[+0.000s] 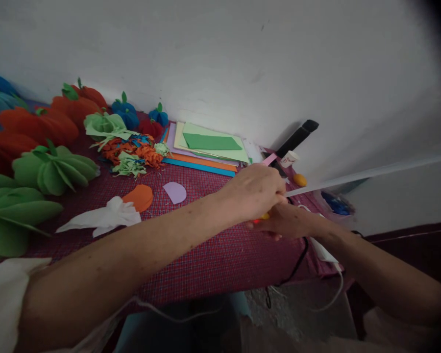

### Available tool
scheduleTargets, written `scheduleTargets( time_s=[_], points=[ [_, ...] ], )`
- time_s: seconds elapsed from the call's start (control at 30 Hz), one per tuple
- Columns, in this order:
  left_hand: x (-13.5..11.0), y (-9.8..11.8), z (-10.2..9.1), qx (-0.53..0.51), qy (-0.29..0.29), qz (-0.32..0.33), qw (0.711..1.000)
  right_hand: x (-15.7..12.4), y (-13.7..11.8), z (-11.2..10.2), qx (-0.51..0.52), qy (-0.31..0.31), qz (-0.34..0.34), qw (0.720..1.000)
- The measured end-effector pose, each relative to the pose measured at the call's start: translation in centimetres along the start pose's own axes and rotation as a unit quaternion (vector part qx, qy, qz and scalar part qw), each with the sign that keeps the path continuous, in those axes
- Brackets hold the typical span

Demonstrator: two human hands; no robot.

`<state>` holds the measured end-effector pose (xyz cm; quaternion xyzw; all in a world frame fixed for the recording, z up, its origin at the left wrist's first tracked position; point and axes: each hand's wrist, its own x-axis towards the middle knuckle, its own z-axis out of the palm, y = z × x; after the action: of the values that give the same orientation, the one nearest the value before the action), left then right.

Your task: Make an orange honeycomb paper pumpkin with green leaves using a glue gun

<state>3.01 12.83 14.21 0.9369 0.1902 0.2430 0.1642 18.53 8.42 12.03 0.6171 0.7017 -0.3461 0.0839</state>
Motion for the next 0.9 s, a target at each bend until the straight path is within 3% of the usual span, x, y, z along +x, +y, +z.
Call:
scheduleTargets(
  time_s=[0.9],
  points=[
    [-0.29, -0.38, 0.73, -0.035, 0.040, 0.007, 0.999, -0.09, -0.24, -0.21, -0.042, 0.013, -0.008, 0.999]
  ],
)
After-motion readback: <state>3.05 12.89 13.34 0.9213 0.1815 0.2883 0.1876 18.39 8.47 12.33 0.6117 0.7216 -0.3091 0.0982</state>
